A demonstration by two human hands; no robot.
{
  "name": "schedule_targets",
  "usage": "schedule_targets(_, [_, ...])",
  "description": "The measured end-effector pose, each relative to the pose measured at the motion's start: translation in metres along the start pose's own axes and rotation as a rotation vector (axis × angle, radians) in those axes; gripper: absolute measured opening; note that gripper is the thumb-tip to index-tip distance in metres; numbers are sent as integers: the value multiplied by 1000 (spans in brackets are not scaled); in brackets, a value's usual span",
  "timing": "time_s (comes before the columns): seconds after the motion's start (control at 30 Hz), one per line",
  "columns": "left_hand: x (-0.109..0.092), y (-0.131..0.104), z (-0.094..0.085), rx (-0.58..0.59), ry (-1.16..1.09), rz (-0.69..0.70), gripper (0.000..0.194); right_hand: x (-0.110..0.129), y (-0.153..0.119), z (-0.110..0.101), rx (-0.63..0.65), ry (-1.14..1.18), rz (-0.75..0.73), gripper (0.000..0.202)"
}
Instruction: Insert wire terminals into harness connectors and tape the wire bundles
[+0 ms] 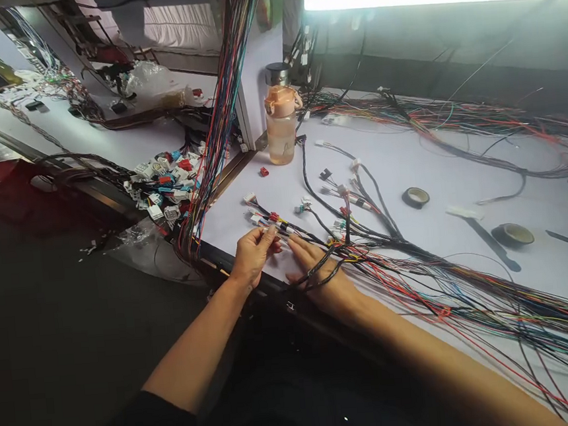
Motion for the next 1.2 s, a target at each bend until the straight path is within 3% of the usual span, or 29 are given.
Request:
schedule_targets(0.1, [0, 2, -3, -29, -32, 0, 38, 13, -29, -10, 118, -123, -34, 55])
schedule_targets(0.2, [1, 2, -2, -21, -16, 16, 37, 19, -54, -33, 143, -173, -54, 32])
schedule_targets(0.33, [2, 2, -1, -24, -1, 18, 37, 20, -69, -73, -75, -156, -29, 17])
schedule_targets(0.5, [1, -5, -1, 15, 33, 79, 31, 20, -65, -99, -318, -103, 61, 21])
schedule_targets(0.6, [-2, -16, -3, 69, 119, 172, 25, 6, -61, -96, -301, -177, 160, 31])
schedule_targets(0.73, [-3, -38, -9, 77, 392, 319, 16, -10, -63, -75, -196, -358, 104, 39])
schedule_targets(0.9, [0, -61, -13, 98, 638, 511, 10, -18, -69, -62, -238, -438, 51, 48])
schedule_targets(1.2, [2, -55, -17, 26, 551, 379, 14, -20, -73, -64, -280, -355, 81, 47])
Point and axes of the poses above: each hand's wrist, its own y-axis towards the middle knuckle, its own z-axis out of the palm, x = y × z, the point moved 7 cm from there along y, towards the middle knuckle, and after that the axes turned 7 degrees about -z, right-handed, at the moved point
